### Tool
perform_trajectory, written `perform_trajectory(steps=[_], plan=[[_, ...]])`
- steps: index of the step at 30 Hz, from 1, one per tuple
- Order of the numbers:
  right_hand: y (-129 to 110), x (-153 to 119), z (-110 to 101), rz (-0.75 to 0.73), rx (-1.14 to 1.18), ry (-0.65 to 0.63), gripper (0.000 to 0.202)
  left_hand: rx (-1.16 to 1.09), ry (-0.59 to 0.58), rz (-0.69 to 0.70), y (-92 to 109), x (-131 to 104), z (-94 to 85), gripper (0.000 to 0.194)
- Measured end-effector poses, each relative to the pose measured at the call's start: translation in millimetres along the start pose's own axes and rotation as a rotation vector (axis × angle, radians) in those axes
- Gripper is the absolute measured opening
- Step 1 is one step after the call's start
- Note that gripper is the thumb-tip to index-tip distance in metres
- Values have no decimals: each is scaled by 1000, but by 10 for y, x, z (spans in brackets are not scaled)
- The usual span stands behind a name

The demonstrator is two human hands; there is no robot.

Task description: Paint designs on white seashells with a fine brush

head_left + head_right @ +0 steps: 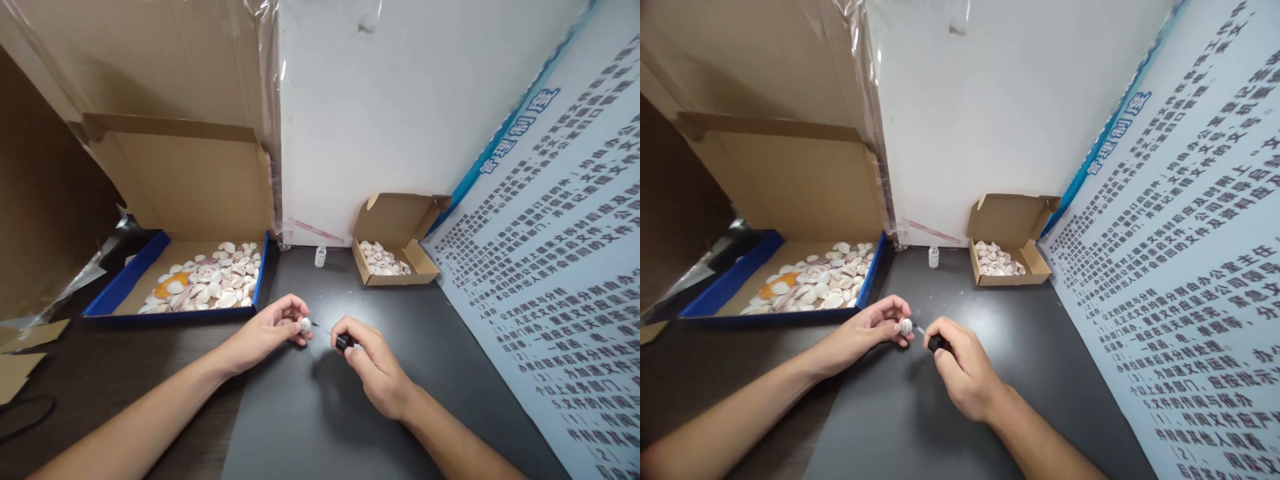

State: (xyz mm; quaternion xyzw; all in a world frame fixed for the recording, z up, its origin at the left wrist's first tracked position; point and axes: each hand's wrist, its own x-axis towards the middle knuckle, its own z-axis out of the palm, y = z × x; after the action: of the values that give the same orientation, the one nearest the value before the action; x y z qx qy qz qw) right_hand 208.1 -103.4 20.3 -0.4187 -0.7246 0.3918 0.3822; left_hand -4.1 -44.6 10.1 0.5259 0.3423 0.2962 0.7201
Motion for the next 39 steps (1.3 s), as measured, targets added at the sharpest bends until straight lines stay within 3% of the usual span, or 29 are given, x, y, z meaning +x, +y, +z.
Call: perform_trajectory(steps=[13, 17, 23, 28, 32, 39], plan=[[14, 16, 41, 94, 114, -29, 21, 93, 1, -26, -9, 25, -24, 31], [10, 17, 34, 58, 7, 42, 19, 146, 38, -56, 38, 0, 7, 29], [-24, -11, 44, 12, 32, -8, 20, 125, 47, -59, 18, 4, 0, 27], [-59, -14, 31, -18, -88, 61, 19, 103, 48, -70, -16, 16, -19, 28], [-65, -23, 25, -75, -67, -4, 19, 100, 31, -89, -9, 18, -23, 31], [-43, -14, 1, -22, -44, 45, 19, 133, 8, -112, -17, 24, -56, 32]])
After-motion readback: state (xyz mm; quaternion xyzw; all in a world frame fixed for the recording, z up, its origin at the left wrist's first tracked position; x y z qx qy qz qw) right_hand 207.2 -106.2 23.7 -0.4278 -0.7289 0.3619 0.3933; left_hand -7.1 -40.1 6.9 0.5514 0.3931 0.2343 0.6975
